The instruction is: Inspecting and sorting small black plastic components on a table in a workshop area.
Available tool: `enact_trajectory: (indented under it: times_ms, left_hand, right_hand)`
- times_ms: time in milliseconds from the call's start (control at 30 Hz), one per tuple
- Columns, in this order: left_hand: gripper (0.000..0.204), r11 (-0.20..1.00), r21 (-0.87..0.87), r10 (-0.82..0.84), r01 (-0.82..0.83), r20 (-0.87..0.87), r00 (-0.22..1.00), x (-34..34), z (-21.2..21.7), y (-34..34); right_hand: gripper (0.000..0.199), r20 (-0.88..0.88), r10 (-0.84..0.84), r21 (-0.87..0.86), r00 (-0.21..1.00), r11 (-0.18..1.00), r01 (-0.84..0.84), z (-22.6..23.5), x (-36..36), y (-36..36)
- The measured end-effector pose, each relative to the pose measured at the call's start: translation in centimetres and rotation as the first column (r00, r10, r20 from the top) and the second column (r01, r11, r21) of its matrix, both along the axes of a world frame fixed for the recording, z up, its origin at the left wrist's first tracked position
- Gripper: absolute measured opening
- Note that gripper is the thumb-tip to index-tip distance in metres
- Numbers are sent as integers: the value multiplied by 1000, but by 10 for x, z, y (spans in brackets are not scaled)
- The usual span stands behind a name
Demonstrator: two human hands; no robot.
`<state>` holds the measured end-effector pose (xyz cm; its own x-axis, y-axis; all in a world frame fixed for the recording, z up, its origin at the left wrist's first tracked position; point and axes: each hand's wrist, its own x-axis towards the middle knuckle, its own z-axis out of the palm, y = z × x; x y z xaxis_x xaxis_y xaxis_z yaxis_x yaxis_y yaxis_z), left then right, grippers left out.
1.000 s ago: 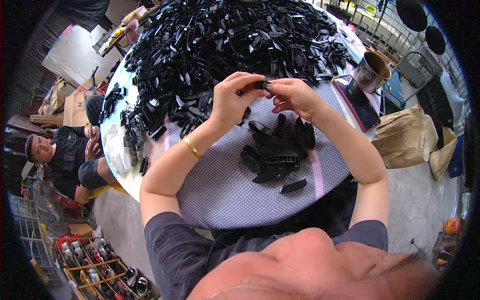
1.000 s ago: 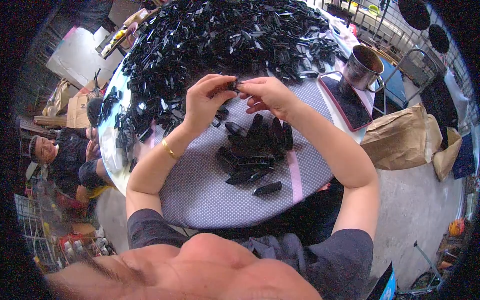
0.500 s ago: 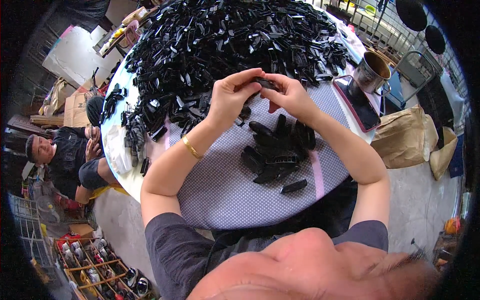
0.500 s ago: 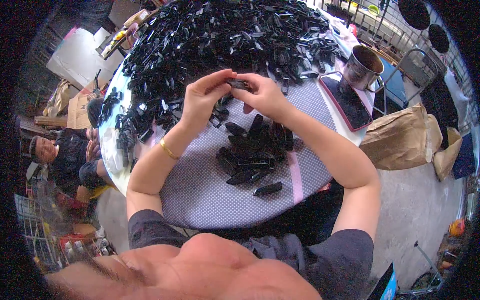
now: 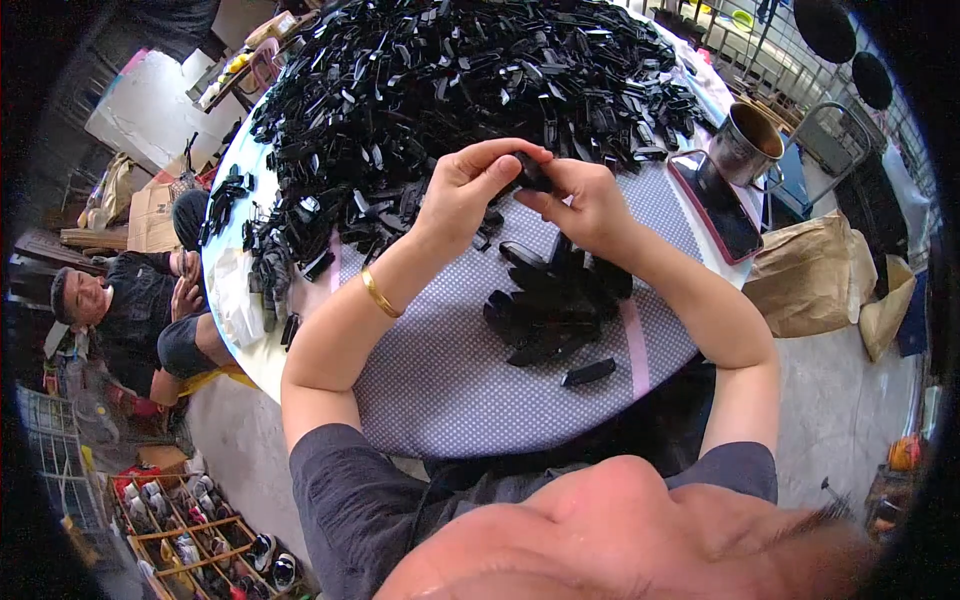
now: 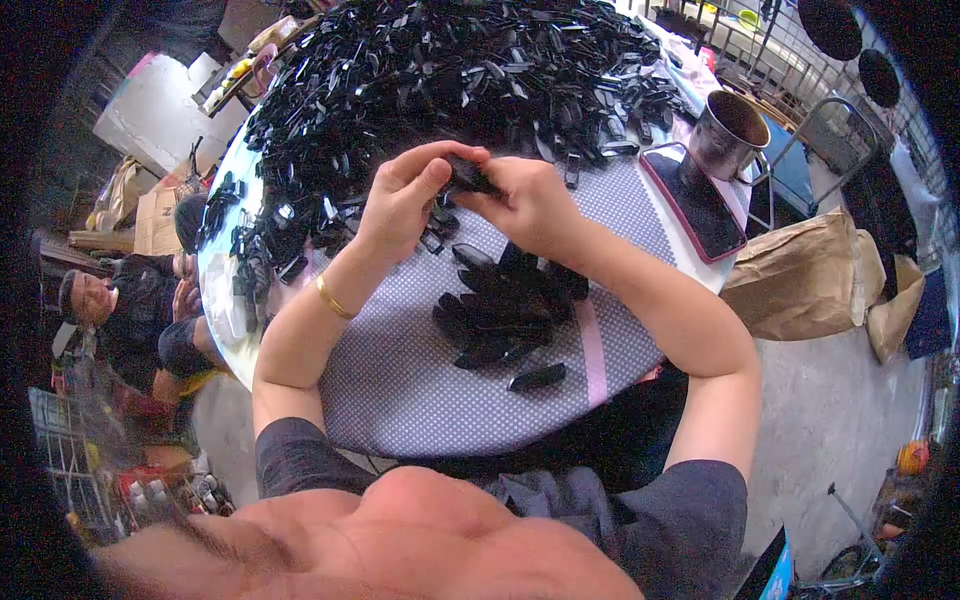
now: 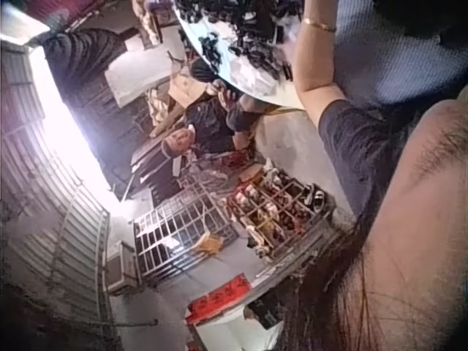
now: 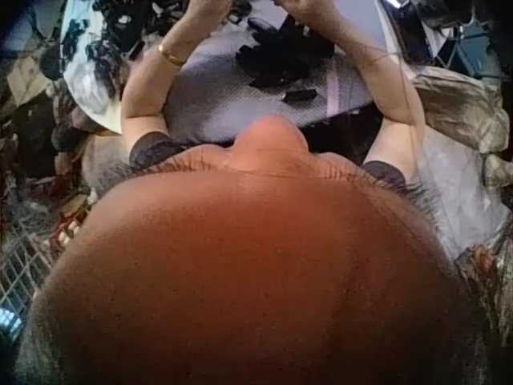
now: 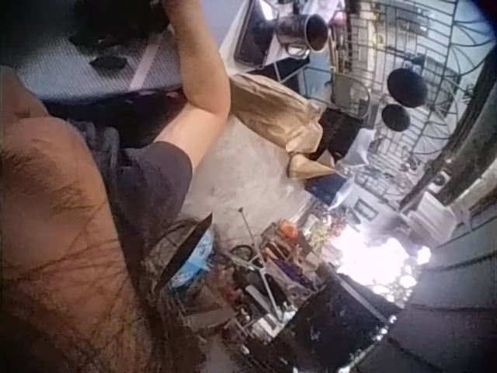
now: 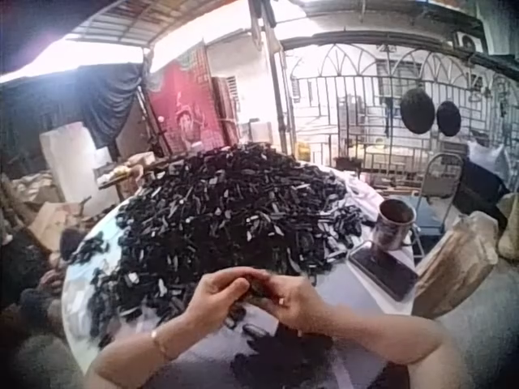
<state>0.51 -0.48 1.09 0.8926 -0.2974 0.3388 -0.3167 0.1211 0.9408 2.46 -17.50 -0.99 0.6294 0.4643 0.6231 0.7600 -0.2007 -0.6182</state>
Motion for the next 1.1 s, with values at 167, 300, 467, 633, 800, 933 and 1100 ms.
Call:
enact_trajectory:
  times_ms: [167, 300, 467, 633, 800, 933, 1100]
  left_hand:
    - [24, 999, 25, 45, -46, 57, 997, -7, 1, -3]
    - [22, 988, 78, 129, -132, 45, 991, 1, -2, -8]
    - [31, 833, 519, -12, -193, 366, 930, -13, -9, -20]
    - [27, 766, 611, -189, -198, 509, 840, -14, -36, -32]
    - [26, 779, 624, -176, -64, 316, 932, -32, -30, -37]
    - [37, 860, 511, -67, 7, 100, 993, -35, -28, -40]
    - [53, 973, 178, -120, 151, -173, 978, -25, -30, -34]
  right_hand:
    - [26, 140, -47, 2, 989, 999, 47, 0, -1, 0]
    - [28, 250, -33, -344, 968, 931, 120, 7, 25, -21]
    - [37, 204, -593, -578, 779, 569, 585, 17, 62, -65]
    - [31, 204, -584, -698, 786, 476, 535, -2, 77, -68]
    - [28, 192, -557, -671, 808, 527, 522, -4, 75, -61]
    - [25, 255, -484, -523, 837, 659, 541, -6, 61, -47]
    - [25, 299, -427, -605, 853, 607, 515, -12, 57, -35]
